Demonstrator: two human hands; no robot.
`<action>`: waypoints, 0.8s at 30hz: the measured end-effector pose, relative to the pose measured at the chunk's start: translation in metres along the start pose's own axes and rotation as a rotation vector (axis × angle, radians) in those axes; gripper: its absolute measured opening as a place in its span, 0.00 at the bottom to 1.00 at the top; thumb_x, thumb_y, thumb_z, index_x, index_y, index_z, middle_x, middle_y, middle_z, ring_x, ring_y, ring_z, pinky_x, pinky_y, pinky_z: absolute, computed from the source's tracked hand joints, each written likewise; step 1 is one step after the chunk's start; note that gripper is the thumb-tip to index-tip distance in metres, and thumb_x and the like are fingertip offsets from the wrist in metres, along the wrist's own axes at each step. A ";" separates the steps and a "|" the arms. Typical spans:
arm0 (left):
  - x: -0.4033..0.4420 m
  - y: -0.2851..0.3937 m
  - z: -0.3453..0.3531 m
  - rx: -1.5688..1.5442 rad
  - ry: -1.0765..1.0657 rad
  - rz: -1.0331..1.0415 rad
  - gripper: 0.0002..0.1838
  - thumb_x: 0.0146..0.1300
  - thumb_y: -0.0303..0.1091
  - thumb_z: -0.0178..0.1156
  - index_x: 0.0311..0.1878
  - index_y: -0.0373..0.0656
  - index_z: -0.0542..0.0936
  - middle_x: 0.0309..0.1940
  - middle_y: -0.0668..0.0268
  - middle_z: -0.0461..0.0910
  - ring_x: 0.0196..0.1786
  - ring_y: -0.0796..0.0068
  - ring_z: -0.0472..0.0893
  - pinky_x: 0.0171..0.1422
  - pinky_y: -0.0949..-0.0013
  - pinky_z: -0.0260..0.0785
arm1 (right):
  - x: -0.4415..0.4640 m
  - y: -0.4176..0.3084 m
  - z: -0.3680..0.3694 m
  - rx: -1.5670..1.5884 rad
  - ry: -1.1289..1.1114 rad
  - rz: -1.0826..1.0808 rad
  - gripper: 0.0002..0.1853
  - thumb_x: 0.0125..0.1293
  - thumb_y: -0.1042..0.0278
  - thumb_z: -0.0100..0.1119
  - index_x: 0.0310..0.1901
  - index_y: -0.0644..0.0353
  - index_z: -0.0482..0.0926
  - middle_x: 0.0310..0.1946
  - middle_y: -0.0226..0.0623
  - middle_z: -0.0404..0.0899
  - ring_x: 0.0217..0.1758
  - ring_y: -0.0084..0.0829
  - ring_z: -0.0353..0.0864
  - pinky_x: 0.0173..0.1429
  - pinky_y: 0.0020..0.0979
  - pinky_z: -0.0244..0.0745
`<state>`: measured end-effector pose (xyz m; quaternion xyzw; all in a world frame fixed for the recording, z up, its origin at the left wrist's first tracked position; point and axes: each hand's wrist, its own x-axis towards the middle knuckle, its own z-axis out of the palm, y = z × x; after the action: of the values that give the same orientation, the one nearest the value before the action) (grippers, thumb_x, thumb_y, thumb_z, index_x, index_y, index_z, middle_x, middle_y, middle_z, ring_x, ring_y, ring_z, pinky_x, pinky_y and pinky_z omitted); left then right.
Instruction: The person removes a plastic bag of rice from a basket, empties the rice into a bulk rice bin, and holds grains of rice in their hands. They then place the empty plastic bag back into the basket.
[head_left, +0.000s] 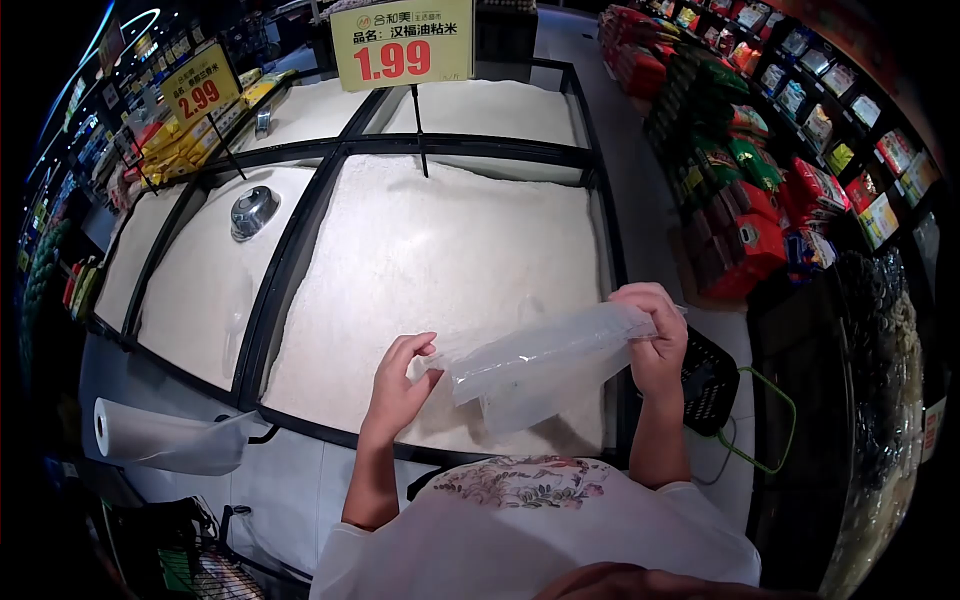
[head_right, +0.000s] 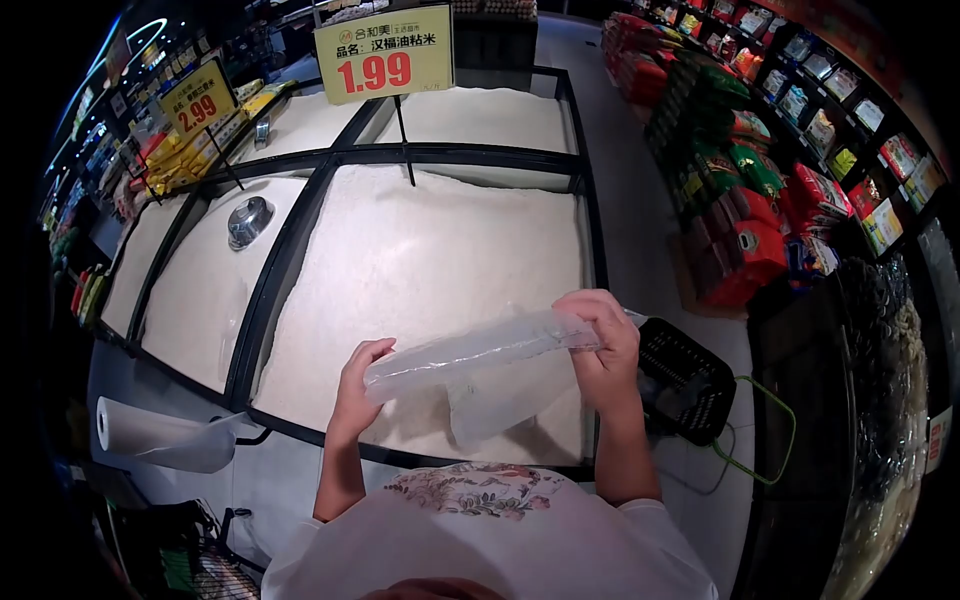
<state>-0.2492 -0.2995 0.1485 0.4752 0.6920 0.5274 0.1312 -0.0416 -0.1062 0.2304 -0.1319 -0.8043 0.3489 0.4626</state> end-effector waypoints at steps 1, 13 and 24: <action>0.000 -0.001 0.000 0.004 -0.006 0.001 0.19 0.47 0.23 0.59 0.45 0.38 0.71 0.36 0.60 0.72 0.40 0.67 0.72 0.47 0.70 0.64 | 0.002 0.002 0.000 -0.045 -0.055 -0.012 0.04 0.50 0.78 0.51 0.30 0.65 0.74 0.31 0.37 0.75 0.35 0.29 0.74 0.40 0.25 0.68; -0.005 -0.013 0.001 0.057 0.005 0.018 0.17 0.47 0.26 0.61 0.43 0.38 0.72 0.36 0.61 0.72 0.40 0.69 0.73 0.46 0.71 0.65 | -0.005 0.007 0.007 -0.417 -0.412 0.026 0.04 0.50 0.79 0.49 0.29 0.68 0.72 0.30 0.39 0.74 0.34 0.29 0.73 0.40 0.24 0.67; -0.009 -0.020 -0.001 0.022 0.015 -0.002 0.21 0.48 0.26 0.60 0.48 0.39 0.71 0.37 0.61 0.73 0.41 0.70 0.73 0.47 0.71 0.65 | -0.009 0.006 0.008 -0.257 -0.238 0.038 0.02 0.51 0.79 0.52 0.28 0.66 0.73 0.29 0.37 0.73 0.31 0.26 0.72 0.36 0.23 0.67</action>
<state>-0.2553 -0.3074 0.1293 0.4718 0.6992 0.5232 0.1214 -0.0442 -0.1107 0.2176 -0.1631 -0.8886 0.2651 0.3369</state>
